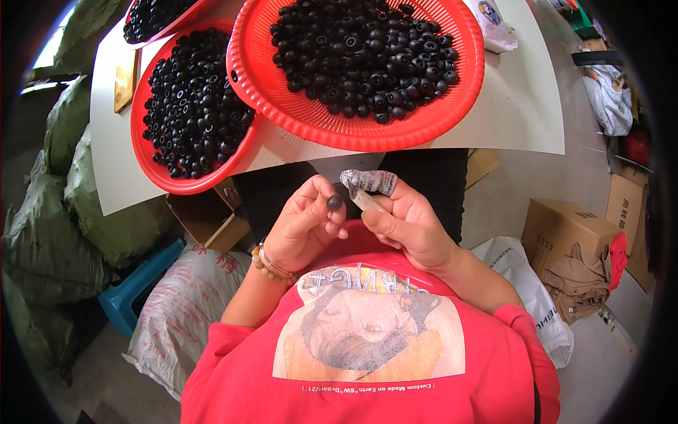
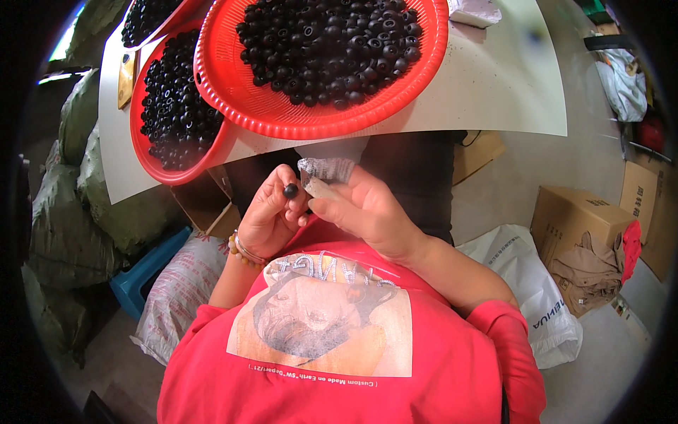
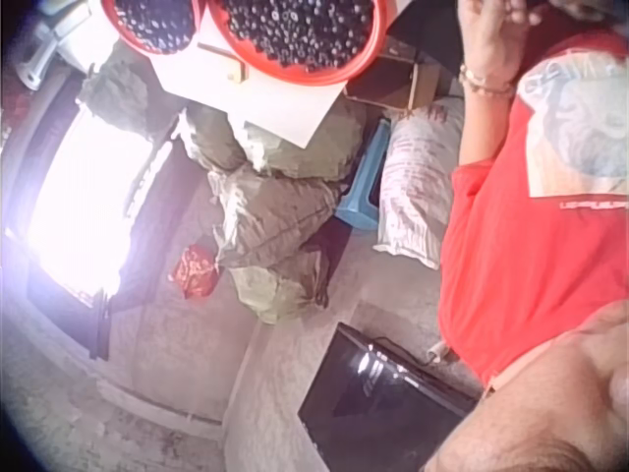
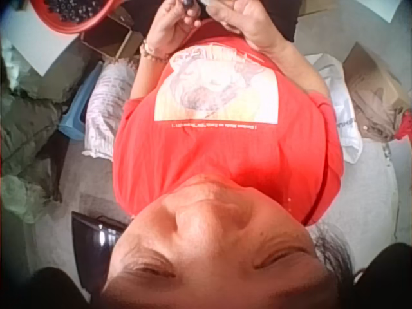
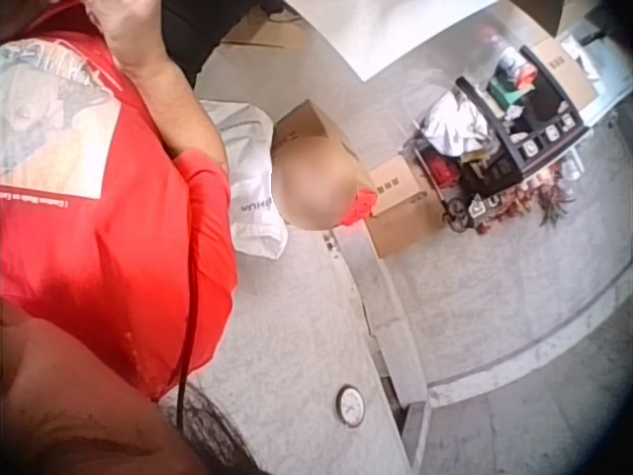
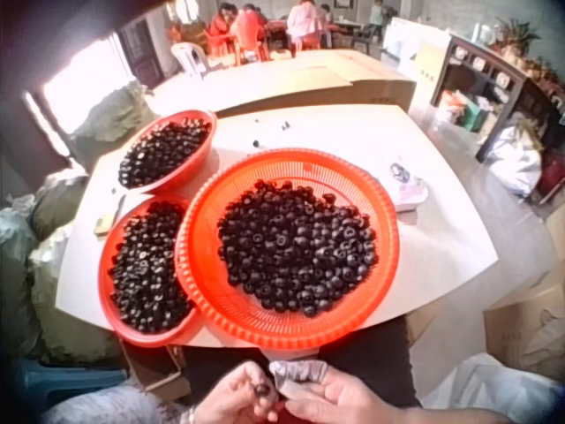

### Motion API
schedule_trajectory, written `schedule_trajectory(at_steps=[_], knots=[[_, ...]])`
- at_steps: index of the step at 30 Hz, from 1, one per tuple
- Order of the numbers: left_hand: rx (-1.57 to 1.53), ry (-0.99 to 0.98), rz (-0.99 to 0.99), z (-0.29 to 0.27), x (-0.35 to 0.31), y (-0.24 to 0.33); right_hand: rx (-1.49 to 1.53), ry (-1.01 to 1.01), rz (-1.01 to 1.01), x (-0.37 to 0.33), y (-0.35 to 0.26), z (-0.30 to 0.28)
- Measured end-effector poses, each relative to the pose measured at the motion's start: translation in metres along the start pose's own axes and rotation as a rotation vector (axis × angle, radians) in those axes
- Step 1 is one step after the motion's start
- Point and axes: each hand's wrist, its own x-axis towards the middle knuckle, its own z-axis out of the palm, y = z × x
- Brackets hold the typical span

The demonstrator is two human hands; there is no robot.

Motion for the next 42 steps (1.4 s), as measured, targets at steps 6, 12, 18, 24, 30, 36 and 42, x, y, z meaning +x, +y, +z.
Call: schedule_trajectory(at_steps=[6, 12, 18, 24, 30, 36, 42], knots=[[-0.004, -0.068, -0.154, -0.001, -0.001, -0.003, -0.025, -0.054, -0.004, 0.006, 0.011, -0.009], [-0.082, -0.04, -0.165, 0.001, -0.001, -0.003, -0.105, -0.029, -0.041, 0.005, 0.01, -0.006], [-0.058, 0.022, -0.086, 0.005, 0.0, -0.001, -0.125, -0.035, -0.102, 0.005, 0.016, -0.01], [-0.056, -0.026, 0.009, 0.0, -0.001, 0.002, -0.158, 0.037, 0.022, 0.0, 0.011, -0.013], [0.454, 0.037, 0.52, 0.017, -0.014, 0.062, -0.24, 0.049, 0.054, 0.003, 0.016, -0.02], [1.079, 0.644, 0.849, 0.033, -0.022, 0.111, -0.209, 0.056, 0.077, 0.005, 0.018, -0.017], [1.449, 0.625, 0.93, 0.053, 0.004, 0.095, -0.269, 0.075, 0.126, 0.007, 0.022, -0.022]])
